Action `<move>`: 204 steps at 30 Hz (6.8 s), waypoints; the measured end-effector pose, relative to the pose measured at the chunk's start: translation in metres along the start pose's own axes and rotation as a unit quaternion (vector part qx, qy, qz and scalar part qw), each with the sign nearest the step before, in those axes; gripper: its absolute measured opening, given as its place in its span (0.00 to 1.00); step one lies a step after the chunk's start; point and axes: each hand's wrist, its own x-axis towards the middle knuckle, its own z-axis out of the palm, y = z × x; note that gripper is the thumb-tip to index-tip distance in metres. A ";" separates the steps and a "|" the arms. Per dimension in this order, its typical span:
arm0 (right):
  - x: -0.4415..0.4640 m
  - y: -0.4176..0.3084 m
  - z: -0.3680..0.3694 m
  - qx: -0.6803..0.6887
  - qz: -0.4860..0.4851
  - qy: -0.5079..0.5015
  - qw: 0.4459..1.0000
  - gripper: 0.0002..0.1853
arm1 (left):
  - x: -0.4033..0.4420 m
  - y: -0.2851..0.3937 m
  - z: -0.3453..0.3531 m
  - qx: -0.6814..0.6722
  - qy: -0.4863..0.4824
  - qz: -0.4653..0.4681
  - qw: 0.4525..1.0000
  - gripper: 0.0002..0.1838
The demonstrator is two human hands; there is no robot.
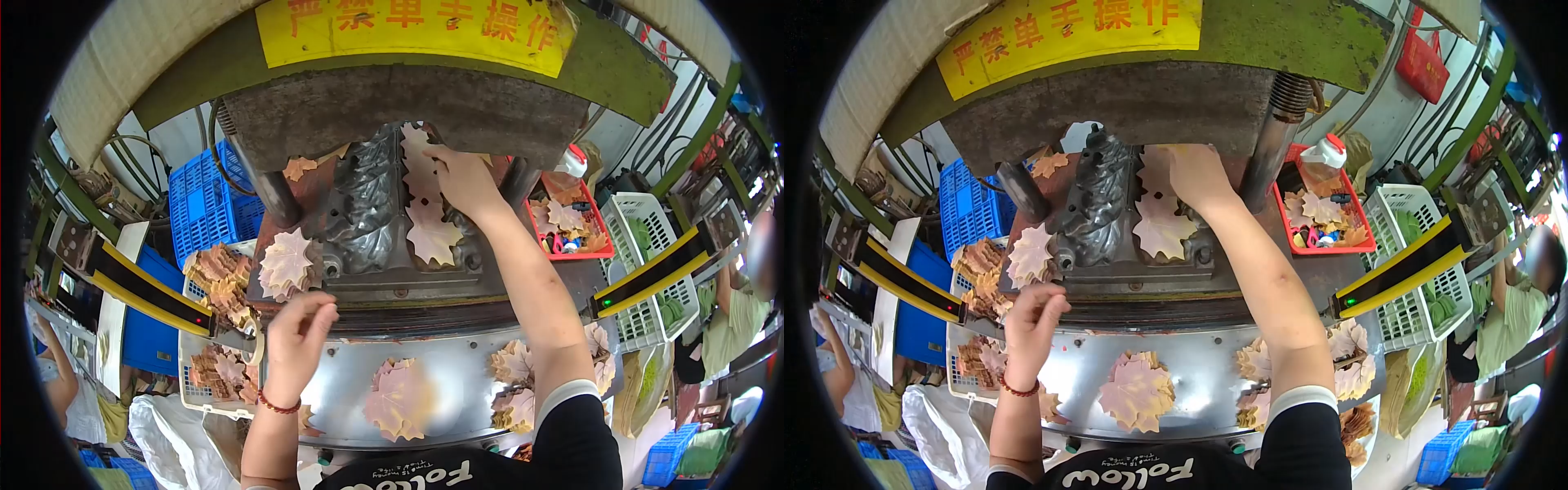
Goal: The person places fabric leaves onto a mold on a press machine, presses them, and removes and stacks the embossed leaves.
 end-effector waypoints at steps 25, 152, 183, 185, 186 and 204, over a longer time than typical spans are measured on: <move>0.035 -0.141 0.024 0.291 -0.043 -0.344 0.892 0.17 | 0.066 -0.009 -0.019 0.321 0.215 0.159 0.909 0.08; -0.401 -0.084 0.021 0.028 -0.052 0.022 0.998 0.10 | -0.203 -0.053 -0.007 0.311 -0.065 0.223 0.922 0.11; -0.374 -0.012 -0.125 0.419 0.083 -0.001 0.904 0.17 | -0.081 0.128 0.054 0.185 -0.251 0.307 0.899 0.07; -0.385 0.021 -0.153 0.400 0.092 0.033 0.911 0.17 | -0.066 0.124 0.092 0.138 -0.269 0.366 0.880 0.08; -0.388 0.026 -0.170 0.443 0.186 0.068 0.874 0.17 | -0.065 0.128 0.112 0.125 -0.271 0.376 0.877 0.09; -0.400 0.115 -0.166 0.111 0.297 -0.035 0.948 0.25 | -0.088 0.074 0.241 0.231 -0.361 0.332 0.840 0.16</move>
